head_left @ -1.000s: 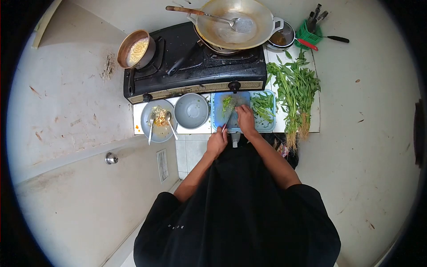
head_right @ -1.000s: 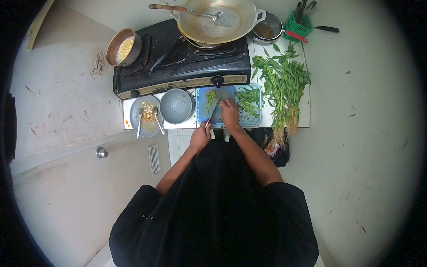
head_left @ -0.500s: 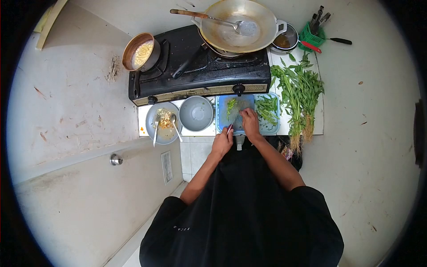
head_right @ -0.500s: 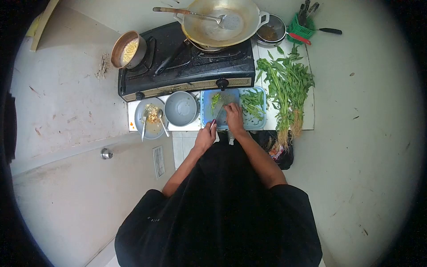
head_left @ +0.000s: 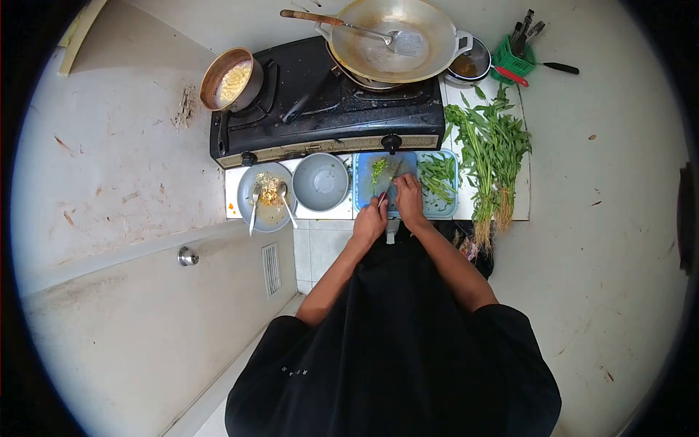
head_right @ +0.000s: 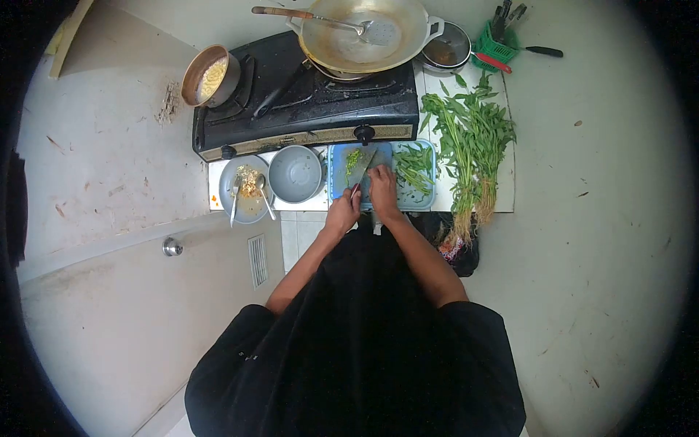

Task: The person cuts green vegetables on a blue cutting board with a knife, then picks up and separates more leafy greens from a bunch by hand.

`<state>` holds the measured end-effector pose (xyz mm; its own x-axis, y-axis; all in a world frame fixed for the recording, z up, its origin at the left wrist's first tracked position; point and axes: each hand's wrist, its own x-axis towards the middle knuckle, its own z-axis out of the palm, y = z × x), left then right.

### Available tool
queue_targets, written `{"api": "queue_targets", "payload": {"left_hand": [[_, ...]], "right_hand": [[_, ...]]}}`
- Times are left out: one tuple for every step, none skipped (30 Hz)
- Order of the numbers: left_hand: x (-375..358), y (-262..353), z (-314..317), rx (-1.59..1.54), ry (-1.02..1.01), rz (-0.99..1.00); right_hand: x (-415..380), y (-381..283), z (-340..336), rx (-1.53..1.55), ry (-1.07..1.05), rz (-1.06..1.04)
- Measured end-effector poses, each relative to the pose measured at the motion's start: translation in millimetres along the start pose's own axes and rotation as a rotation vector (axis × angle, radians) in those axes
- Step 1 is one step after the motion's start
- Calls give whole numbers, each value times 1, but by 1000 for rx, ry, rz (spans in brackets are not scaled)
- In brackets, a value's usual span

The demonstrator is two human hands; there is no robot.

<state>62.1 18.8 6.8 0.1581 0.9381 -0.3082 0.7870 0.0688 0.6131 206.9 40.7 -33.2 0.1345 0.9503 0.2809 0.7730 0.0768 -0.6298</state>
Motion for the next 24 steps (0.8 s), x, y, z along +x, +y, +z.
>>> {"api": "queue_targets", "payload": {"left_hand": [[-1,1,1,10,6,-2],[-2,1,1,20,12,-3],[-5,2,0,18,11,-3],[-10,1,-3,12,4,-11],[-15,1,-6,7,-2,-18],[-19,-5,-5,6,-2,-17],[-23,-14,-2,42,-22,-33],[-25,-22,1,77,-43,-48],[-28,-23,-2,78,-44,-46],[-31,-24,-5,91,-37,-43],[-32,-23,-7,103,-28,-41],[-29,-24,-6,103,-25,-43],[-25,-26,-4,103,-1,-50],[-21,-27,-3,104,24,-56],[-16,-24,-4,102,25,-58],[-12,-21,-5,49,34,-54],[-10,-18,-6,-4,43,-50],[-10,-18,-7,-6,47,-51],[-10,-18,-8,-7,39,-50],[-10,-19,-9,-7,28,-48],[-13,-20,-9,-8,28,-49],[-16,-22,-10,-34,4,-59],[-18,-24,-10,-59,-20,-69],[-19,-24,-11,-59,-21,-72]], "right_hand": [[0,0,0,-1,-3,0],[0,0,-1,-4,-7,1],[-1,1,1,-6,-8,1],[-1,2,3,-4,-1,3],[0,4,4,-1,5,4],[0,4,3,-2,6,3],[0,3,2,2,3,1],[0,2,1,6,-1,1],[0,3,2,5,1,2],[-1,3,3,-3,14,-4],[-1,3,4,-11,27,-12],[-1,4,4,-10,26,-15],[-1,4,3,14,22,-25],[-2,4,2,37,20,-34],[-3,2,0,37,18,-36],[-4,0,-4,15,16,-38],[-5,-3,-7,-7,15,-42],[-6,-1,-6,-7,14,-47],[-6,0,-4,1,13,-39],[-7,2,-2,9,13,-29],[-6,2,-2,9,12,-30],[-4,2,-3,54,1,-1],[-3,1,-3,100,-11,29],[-1,3,-1,101,-13,30]]}}
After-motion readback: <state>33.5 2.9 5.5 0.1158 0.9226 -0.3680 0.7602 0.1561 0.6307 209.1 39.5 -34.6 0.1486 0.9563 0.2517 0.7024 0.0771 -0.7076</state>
